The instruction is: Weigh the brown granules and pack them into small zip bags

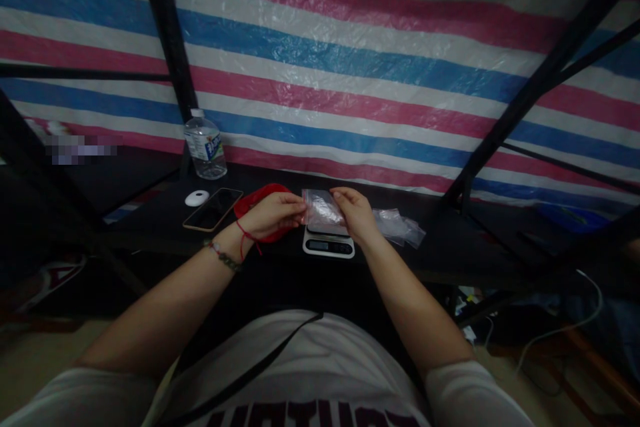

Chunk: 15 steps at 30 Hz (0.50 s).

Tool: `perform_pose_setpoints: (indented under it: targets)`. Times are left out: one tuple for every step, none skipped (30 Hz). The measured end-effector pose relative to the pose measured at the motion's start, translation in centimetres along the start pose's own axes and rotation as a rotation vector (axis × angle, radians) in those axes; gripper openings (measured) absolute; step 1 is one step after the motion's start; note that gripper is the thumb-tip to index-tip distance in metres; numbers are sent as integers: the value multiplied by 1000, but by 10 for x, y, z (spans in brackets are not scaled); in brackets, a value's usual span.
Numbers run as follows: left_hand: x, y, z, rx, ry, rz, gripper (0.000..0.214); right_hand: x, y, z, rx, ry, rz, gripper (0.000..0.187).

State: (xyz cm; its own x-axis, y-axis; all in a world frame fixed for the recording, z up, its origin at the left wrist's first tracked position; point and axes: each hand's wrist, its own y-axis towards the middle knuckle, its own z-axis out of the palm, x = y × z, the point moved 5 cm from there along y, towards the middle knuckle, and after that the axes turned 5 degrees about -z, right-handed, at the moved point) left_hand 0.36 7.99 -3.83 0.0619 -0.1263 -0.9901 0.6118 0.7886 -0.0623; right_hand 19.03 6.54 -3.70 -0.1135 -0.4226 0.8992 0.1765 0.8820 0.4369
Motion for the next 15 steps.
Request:
perform_pose_setpoints:
  targets:
    - [1,0,0,-1,19,-23,35,-2,-1,-4,-29,-15,1,33]
    - [2,1,0,-16,47,-37,35,-2,-3,-9,-77,-28,-24,34]
    - [3,2,-1,-42,78,-38,34,1,-5,-15,-141,-44,-74,33]
    - [3,3,-2,-78,105,-24,33,6,-8,-21,-201,-67,-136,32]
    - [4,4,-3,-116,129,-3,32,12,-12,-24,-234,-98,-192,30]
    - [4,6,-3,-153,151,21,31,18,-16,-24,-223,-136,-230,28]
    - [5,7,-3,-183,173,44,30,23,-20,-21,-175,-173,-246,26]
    - [5,7,-2,-203,193,62,29,26,-24,-15,-95,-204,-240,25]
    - [6,8,0,-213,212,78,29,27,-28,-7,4,-226,-216,25]
    - [7,8,3,-216,228,93,29,27,-32,1,109,-239,-181,29]
    - [8,8,6,-210,242,107,28,26,-36,10,207,-249,-149,36]
    - [8,8,10,-201,258,122,28,24,-39,17,289,-256,-127,42]
    - [8,7,13,-192,277,134,28,23,-42,24,351,-263,-115,45]
    - [8,6,16,-186,299,146,28,22,-44,28,389,-274,-114,43]
    - [8,4,19,-181,320,156,27,21,-44,30,402,-282,-119,40]
